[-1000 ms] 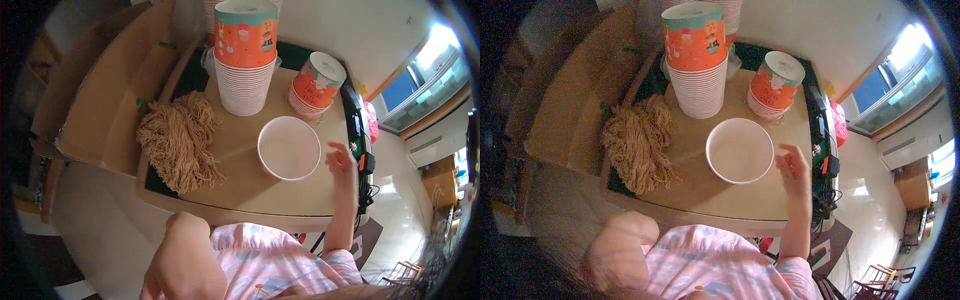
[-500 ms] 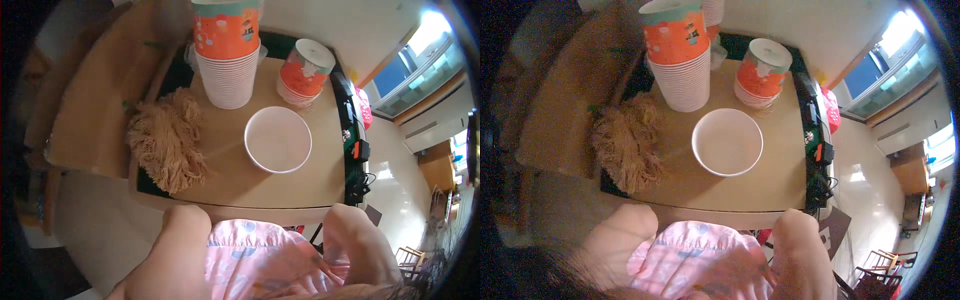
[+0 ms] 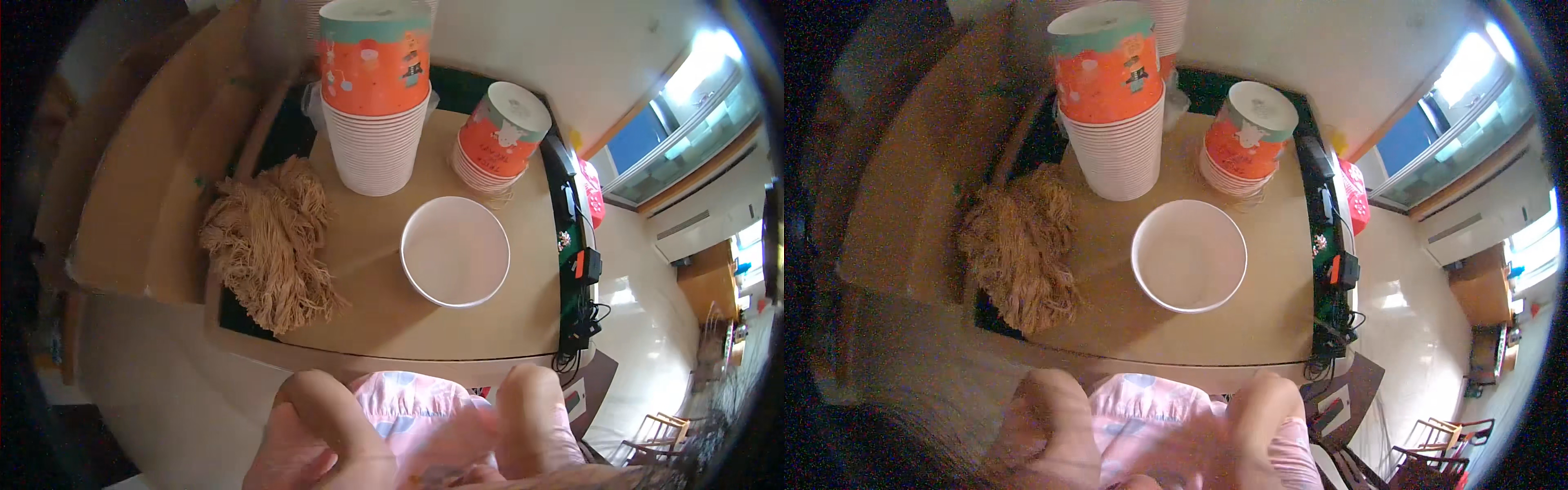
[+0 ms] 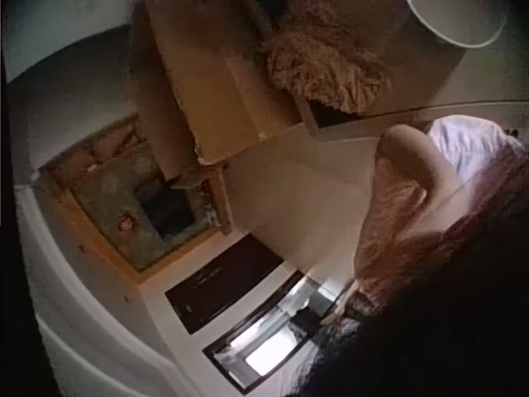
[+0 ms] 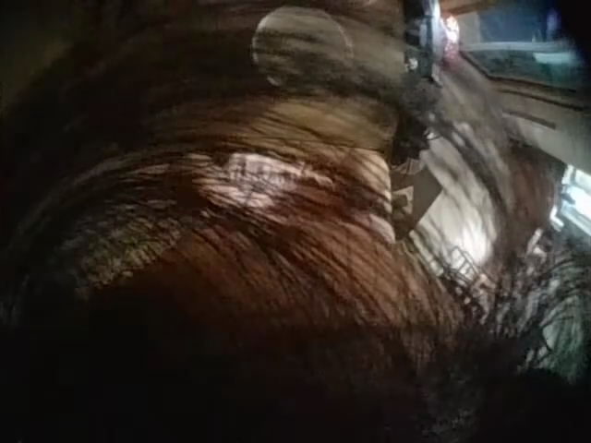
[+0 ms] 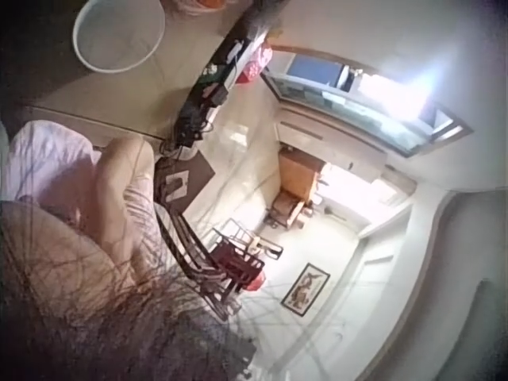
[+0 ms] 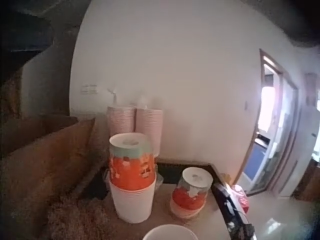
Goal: Tying string handles to decorative paper buckets while sitting at a table.
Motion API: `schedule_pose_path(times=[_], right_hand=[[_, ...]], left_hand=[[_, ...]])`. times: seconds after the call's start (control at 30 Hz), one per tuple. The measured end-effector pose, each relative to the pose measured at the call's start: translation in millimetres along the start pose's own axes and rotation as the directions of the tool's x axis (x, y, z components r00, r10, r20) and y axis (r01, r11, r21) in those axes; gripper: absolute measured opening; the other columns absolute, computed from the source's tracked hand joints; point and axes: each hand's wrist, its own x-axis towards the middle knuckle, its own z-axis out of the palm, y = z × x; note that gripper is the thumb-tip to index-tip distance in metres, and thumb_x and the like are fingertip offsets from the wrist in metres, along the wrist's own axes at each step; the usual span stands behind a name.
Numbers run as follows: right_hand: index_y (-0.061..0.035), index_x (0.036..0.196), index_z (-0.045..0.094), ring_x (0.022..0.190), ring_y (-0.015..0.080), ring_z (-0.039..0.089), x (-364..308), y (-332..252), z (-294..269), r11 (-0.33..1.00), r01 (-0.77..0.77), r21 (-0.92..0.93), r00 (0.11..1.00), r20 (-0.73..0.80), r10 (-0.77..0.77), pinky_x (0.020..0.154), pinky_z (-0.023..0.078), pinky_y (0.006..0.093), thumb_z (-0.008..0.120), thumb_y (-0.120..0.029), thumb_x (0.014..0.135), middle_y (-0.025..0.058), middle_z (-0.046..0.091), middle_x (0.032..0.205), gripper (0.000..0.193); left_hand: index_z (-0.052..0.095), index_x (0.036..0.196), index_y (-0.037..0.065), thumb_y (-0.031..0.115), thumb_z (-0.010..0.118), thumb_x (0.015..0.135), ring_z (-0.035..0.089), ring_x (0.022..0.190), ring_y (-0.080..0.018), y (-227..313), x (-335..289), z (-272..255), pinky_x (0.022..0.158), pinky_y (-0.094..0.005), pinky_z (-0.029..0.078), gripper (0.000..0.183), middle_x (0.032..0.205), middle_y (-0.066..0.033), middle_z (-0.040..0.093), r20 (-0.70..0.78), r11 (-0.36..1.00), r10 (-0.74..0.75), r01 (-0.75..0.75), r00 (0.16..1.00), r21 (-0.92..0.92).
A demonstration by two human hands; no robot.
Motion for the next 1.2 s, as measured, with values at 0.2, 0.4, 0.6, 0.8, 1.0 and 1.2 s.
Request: schedule_pose_path(times=[0.2,0.4,0.6,0.8,1.0,1.2], right_hand=[[-0.0032,0.092,0.065,0.078,0.0267,0.062,-81.7,-71.9,66.5,0.988,0.082,0.132,0.996,-0.051,-0.076,0.075,0.05,0.0353,0.049,-0.024,0.095,0.0154,0.063,0.087,0.026],[0.0018,0.115,0.062,0.104,0.0227,0.06,-110.5,-67.7,82.5,0.92,0.07,0.387,0.845,-0.513,0.152,0.091,0.044,0.0322,0.055,-0.026,0.093,0.0126,0.067,0.107,0.036],[0.0008,0.101,0.063,0.086,0.0132,0.063,-183.6,-15.7,118.5,0.808,-0.215,0.548,-0.444,-0.792,0.419,0.077,0.051,0.0271,0.054,-0.005,0.093,0.0061,0.066,0.091,0.014],[-0.0007,0.105,0.059,0.074,0.0077,0.062,-192.8,11.1,122.0,0.866,-0.354,0.353,-0.637,-0.769,0.052,0.063,0.051,0.0209,0.05,-0.004,0.094,0.0048,0.065,0.087,0.014],[-0.0004,0.098,0.061,0.062,0.0087,0.057,-198.0,4.7,124.3,0.937,-0.229,0.262,-0.72,-0.694,0.018,0.055,0.048,0.023,0.054,-0.003,0.092,0.0031,0.061,0.074,0.009],[0.0007,0.098,0.062,0.067,0.0088,0.059,-180.1,3.2,131.5,0.961,-0.181,0.211,-0.722,-0.692,0.017,0.06,0.049,0.0233,0.057,-0.005,0.092,0.0037,0.063,0.078,0.01]], left_hand=[[0.066,0.105,0.003,0.025,0.066,0.088,0.062,0.089,-0.0202,-7.9,-3.5,-2.7,0.08,-0.0287,0.048,0.028,0.095,-0.0096,0.068,-0.013,0.993,-0.065,0.063,0.998,-0.098],[0.065,0.105,0.001,0.023,0.066,0.087,0.062,0.087,-0.019,-18.2,-11.9,4.6,0.079,-0.0285,0.048,0.029,0.093,-0.0097,0.068,-0.11,0.978,-0.151,0.132,0.982,-0.163],[0.068,0.091,0.003,0.008,0.069,0.081,0.063,0.081,-0.0207,-17.8,-95.8,-5.1,0.073,-0.0309,0.049,0.011,0.085,-0.0089,0.065,-0.928,0.522,0.366,0.841,-0.069,0.143],[0.07,0.088,0.006,0.003,0.069,0.075,0.059,0.088,-0.0217,-22.2,-130.8,-13.3,0.074,-0.0342,0.049,0.013,0.083,-0.005,0.06,-0.734,-0.089,0.679,0.995,0.027,-0.046],[0.069,0.083,0.008,0.004,0.066,0.075,0.048,0.106,-0.0298,-22.9,-135.1,-44.4,0.089,-0.0419,0.042,0.009,0.097,-0.0094,0.057,-0.853,-0.4,0.495,0.915,0.165,-0.056],[0.063,0.083,0.01,0.007,0.07,0.074,0.055,0.094,-0.0263,-20.9,-97.5,-31.4,0.084,-0.0401,0.042,0.012,0.091,-0.0066,0.059,-0.722,-0.085,0.654,0.971,0.224,0.224]])
